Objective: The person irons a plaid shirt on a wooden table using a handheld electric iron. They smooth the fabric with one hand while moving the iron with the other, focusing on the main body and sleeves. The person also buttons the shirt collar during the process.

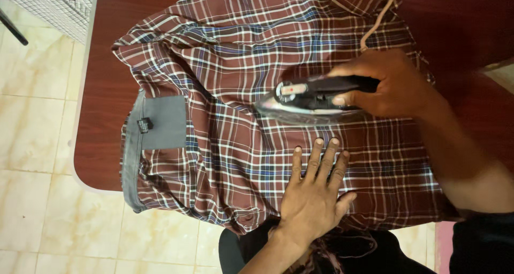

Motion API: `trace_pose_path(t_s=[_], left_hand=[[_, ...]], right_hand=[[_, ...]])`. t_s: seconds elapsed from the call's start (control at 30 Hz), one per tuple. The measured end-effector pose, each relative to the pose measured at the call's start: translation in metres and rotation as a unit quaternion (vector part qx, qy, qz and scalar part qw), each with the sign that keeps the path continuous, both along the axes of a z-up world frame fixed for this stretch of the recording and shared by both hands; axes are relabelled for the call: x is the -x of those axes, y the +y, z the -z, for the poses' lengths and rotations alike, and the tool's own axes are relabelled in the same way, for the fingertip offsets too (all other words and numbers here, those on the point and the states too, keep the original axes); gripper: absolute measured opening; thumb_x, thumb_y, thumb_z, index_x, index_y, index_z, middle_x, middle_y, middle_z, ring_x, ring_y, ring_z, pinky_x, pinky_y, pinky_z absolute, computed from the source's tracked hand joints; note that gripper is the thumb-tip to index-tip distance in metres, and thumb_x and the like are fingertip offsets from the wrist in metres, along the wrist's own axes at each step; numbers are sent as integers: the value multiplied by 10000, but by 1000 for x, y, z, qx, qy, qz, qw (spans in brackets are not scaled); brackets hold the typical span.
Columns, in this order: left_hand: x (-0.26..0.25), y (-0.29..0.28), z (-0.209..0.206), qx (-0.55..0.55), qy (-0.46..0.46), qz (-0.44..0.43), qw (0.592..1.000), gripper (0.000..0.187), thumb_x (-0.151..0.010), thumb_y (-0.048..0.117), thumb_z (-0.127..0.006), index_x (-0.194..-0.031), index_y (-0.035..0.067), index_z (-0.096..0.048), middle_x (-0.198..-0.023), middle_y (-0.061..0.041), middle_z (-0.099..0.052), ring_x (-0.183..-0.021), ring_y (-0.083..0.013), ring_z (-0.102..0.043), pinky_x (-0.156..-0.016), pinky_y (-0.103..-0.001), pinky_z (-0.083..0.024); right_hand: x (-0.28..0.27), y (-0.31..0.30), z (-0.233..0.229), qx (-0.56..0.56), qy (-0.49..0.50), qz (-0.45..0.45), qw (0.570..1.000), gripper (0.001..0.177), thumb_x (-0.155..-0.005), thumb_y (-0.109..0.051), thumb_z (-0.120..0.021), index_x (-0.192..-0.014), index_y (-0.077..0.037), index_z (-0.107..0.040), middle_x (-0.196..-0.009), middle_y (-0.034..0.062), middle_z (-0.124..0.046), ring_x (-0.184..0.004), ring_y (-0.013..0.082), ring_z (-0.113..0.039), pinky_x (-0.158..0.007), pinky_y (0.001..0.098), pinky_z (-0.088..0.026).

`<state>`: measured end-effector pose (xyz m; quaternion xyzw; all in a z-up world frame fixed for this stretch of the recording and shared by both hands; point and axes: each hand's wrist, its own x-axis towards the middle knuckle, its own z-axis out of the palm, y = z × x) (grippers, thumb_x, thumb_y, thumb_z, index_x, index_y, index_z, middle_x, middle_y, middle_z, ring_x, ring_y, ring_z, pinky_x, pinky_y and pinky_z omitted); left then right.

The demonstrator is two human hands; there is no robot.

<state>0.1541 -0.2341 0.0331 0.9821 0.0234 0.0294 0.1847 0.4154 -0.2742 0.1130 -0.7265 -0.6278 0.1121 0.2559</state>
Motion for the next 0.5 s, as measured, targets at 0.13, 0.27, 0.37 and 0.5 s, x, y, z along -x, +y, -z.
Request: trace_pose_path(t_s=[0.13, 0.27, 0.37, 0.5], left_hand=[[1, 0, -1, -10, 12, 3, 1000, 753, -1024, 599, -301, -1599, 114, -325, -1708, -144, -209, -1590, -332, -123, -1254, -612, -57], [-1, 0, -3, -21, 30, 10, 999, 749, -1021, 599, -260, -1588, 113, -311, -1697, -146, -195, -1582, -341, -97, -1240, -622, -48], [-1, 0, -5, -26, 35, 15, 999, 756, -1019, 600, -228, -1590, 110, -298, -1694, -150, -186, -1581, -341, -83, -1233, -626, -47], [-2, 1, -7, -37, 51, 27, 998, 755, -1015, 598, -196, -1587, 113, -282, -1687, -152, -176, -1575, -341, -70, -1228, -631, -51]], right_hand=[[6, 5, 3, -9, -13, 80, 997, 356, -935, -334, -781, -1210, -108, -768, -877, 80, -752, -683, 160, -688, -628, 304, -531], [7, 11, 6, -32, -18, 130, 991, 376, -966, -347, -791, -1229, -81, -764, -892, 102, -748, -708, 166, -700, -630, 308, -537], [4, 13, 7, -41, 4, 130, 991, 376, -980, -357, -792, -1232, -80, -761, -915, 96, -754, -738, 156, -708, -647, 304, -545], [7, 16, 12, -77, -5, 152, 985, 371, -1023, -351, -798, -1230, -47, -747, -957, 101, -769, -825, 154, -722, -714, 301, -558]])
